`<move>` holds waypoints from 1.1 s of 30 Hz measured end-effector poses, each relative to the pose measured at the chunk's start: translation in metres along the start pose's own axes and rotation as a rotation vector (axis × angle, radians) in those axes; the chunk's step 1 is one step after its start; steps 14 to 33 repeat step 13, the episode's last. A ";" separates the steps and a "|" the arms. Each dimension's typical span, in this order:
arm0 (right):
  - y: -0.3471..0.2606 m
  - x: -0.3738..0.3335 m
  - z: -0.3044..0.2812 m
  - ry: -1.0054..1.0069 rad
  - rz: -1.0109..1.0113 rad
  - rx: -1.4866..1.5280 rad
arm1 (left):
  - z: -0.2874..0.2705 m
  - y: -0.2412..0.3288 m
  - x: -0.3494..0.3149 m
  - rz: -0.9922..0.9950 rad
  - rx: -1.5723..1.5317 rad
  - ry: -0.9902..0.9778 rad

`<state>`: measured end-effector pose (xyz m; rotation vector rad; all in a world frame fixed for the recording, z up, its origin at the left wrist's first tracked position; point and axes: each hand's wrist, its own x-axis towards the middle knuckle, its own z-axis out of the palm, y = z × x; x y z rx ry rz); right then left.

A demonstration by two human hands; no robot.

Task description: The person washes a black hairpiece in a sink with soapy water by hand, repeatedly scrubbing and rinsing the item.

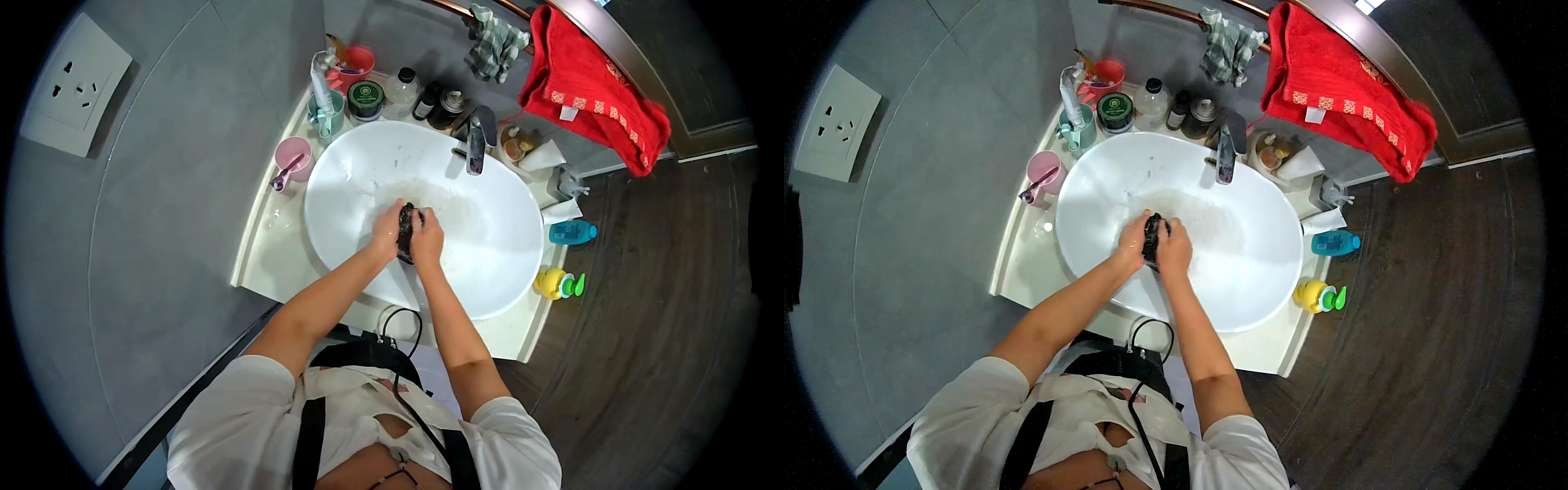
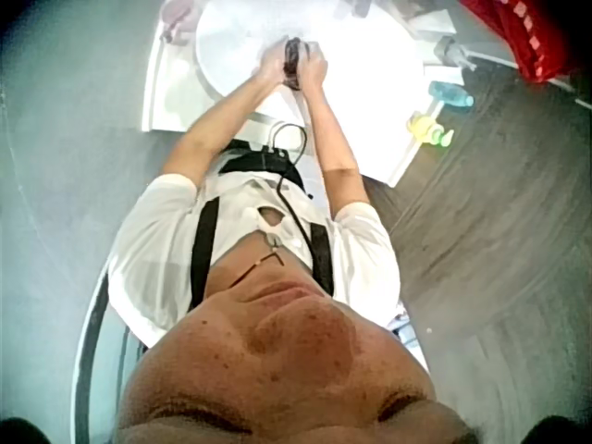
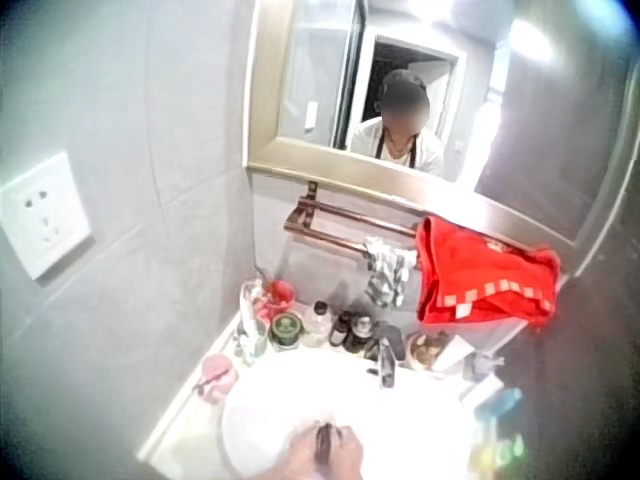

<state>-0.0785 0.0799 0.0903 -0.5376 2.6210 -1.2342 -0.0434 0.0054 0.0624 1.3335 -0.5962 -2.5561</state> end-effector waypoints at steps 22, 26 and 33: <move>0.070 0.001 -0.010 -0.406 0.017 -0.099 | -0.007 -0.007 -0.018 -0.081 0.438 -0.185; 0.070 0.001 -0.010 -0.406 0.017 -0.099 | -0.007 -0.007 -0.018 -0.081 0.438 -0.185; 0.070 0.001 -0.010 -0.406 0.017 -0.099 | -0.007 -0.007 -0.018 -0.081 0.438 -0.185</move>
